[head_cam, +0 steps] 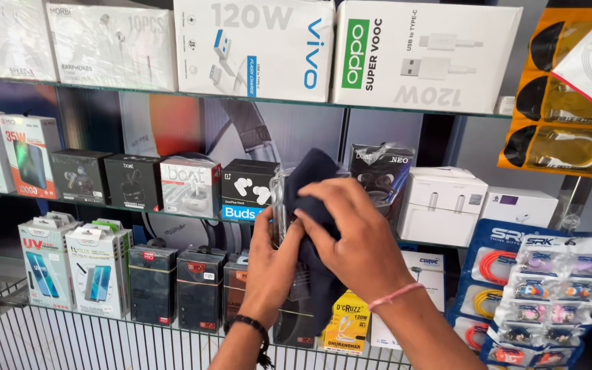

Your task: The person wipes the surfaces of several boxed electronic products on a glass shelf using a dark cloth. They handle multiple boxes one at a time, turning them over to wipe different sides, then place them back on the shelf.

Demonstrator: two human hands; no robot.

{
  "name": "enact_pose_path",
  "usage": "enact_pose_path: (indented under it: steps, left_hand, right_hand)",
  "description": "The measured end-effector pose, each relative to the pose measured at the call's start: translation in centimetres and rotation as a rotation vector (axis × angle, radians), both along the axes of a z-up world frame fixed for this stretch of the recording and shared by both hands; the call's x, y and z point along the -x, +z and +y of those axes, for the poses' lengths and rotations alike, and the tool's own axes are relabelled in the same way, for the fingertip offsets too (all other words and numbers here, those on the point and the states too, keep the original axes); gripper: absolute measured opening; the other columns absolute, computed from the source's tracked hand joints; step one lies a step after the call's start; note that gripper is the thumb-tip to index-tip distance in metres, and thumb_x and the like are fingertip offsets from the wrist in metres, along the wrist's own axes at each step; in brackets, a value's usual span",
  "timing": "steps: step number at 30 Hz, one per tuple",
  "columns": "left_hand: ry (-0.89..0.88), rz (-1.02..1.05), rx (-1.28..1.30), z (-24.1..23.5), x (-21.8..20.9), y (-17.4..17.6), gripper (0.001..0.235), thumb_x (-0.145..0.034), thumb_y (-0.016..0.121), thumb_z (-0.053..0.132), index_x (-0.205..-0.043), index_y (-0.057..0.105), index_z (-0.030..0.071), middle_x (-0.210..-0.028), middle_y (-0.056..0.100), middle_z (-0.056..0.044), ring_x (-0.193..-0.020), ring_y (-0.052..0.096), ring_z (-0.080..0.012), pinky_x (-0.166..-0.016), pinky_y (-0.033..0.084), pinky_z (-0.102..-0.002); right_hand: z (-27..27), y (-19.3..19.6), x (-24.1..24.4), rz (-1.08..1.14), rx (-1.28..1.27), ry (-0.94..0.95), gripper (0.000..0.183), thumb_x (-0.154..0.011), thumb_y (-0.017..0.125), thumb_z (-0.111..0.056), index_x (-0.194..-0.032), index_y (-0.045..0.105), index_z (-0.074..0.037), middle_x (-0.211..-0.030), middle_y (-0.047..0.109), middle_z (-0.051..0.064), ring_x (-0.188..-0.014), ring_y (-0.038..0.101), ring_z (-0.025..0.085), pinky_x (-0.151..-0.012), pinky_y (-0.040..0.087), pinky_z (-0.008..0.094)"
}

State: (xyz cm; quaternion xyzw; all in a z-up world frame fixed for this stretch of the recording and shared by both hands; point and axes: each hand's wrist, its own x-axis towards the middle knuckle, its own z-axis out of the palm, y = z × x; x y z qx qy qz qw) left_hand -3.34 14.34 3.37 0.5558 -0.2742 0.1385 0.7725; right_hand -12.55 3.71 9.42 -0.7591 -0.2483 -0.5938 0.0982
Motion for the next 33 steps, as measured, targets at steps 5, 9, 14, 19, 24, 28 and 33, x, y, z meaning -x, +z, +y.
enact_pose_path:
  steps: [5, 9, 14, 19, 24, 28, 33]
  left_hand:
    - [0.078, 0.032, -0.049, 0.4, -0.2, -0.2, 0.058, -0.087, 0.07, 0.038, -0.133, 0.055, 0.006, -0.093, 0.071, -0.005, -0.08, 0.061, -0.0107, -0.071, 0.052, -0.026]
    - [0.06, -0.003, -0.023, 0.3, 0.3, -0.4, 0.057, -0.091, 0.067, 0.041, -0.134, 0.057, 0.005, -0.096, 0.071, -0.008, -0.085, 0.06, -0.0109, -0.072, 0.051, -0.026]
    - [0.048, 0.101, -0.002, 0.8, 0.5, 0.3, 0.057, -0.089, 0.066, 0.041, -0.133, 0.056, 0.007, -0.109, 0.073, -0.007, -0.096, 0.067, -0.0112, -0.083, 0.054, -0.026]
    - [0.076, 0.171, 0.011, 1.1, 0.3, 0.5, 0.055, -0.089, 0.066, 0.04, -0.134, 0.056, 0.009, -0.11, 0.072, -0.007, -0.097, 0.066, -0.0129, -0.083, 0.053, -0.028]
    - [0.087, 0.199, 0.067, 0.8, -0.1, 0.7, 0.053, -0.091, 0.068, 0.039, -0.134, 0.058, 0.009, -0.111, 0.074, -0.008, -0.098, 0.065, -0.0127, -0.084, 0.051, -0.026]
    - [-0.033, 0.217, 0.188, 0.5, 0.5, 0.9, 0.056, -0.09, 0.068, 0.035, -0.137, 0.053, 0.008, -0.113, 0.072, -0.009, -0.099, 0.067, -0.0131, -0.081, 0.055, -0.027]
    - [-0.085, 0.302, 0.181, 1.7, 1.1, 2.0, 0.06, -0.088, 0.063, 0.033, -0.143, 0.048, 0.015, -0.111, 0.07, -0.01, -0.093, 0.068, -0.0177, -0.075, 0.058, -0.034]
  right_hand:
    - [-0.6, 0.1, -0.4, -0.024, -0.098, -0.118, 0.031, -0.081, 0.081, -0.01, -0.111, 0.071, -0.011, -0.105, 0.067, 0.009, -0.098, 0.068, 0.029, -0.084, 0.055, 0.036]
    - [0.4, -1.0, 0.5, 0.011, -0.145, -0.046, 0.029, -0.082, 0.077, -0.005, -0.109, 0.072, -0.011, -0.108, 0.068, 0.009, -0.103, 0.068, 0.029, -0.089, 0.055, 0.037]
    - [-0.9, -1.4, 0.1, 0.178, -0.27, -0.04, 0.029, -0.081, 0.073, -0.004, -0.11, 0.073, -0.008, -0.106, 0.072, 0.01, -0.098, 0.072, 0.029, -0.084, 0.057, 0.035]
    - [-1.9, -2.2, 0.2, 0.216, -0.547, -0.084, 0.024, -0.082, 0.075, -0.006, -0.106, 0.075, -0.008, -0.1, 0.073, 0.009, -0.091, 0.074, 0.027, -0.081, 0.057, 0.035]
    - [1.9, -4.3, 1.9, 0.081, -0.426, 0.074, 0.026, -0.081, 0.073, -0.003, -0.107, 0.073, -0.006, -0.104, 0.072, 0.008, -0.097, 0.075, 0.025, -0.087, 0.056, 0.034]
    - [1.6, -6.3, 1.1, 0.171, -0.295, -0.033, 0.032, -0.078, 0.073, -0.002, -0.11, 0.074, -0.007, -0.104, 0.071, 0.008, -0.096, 0.073, 0.024, -0.083, 0.057, 0.031]
    - [-3.2, -7.3, -1.6, 0.281, -0.622, -0.096, 0.028, -0.079, 0.074, -0.003, -0.106, 0.076, -0.008, -0.096, 0.072, 0.006, -0.086, 0.075, 0.018, -0.075, 0.057, 0.031]
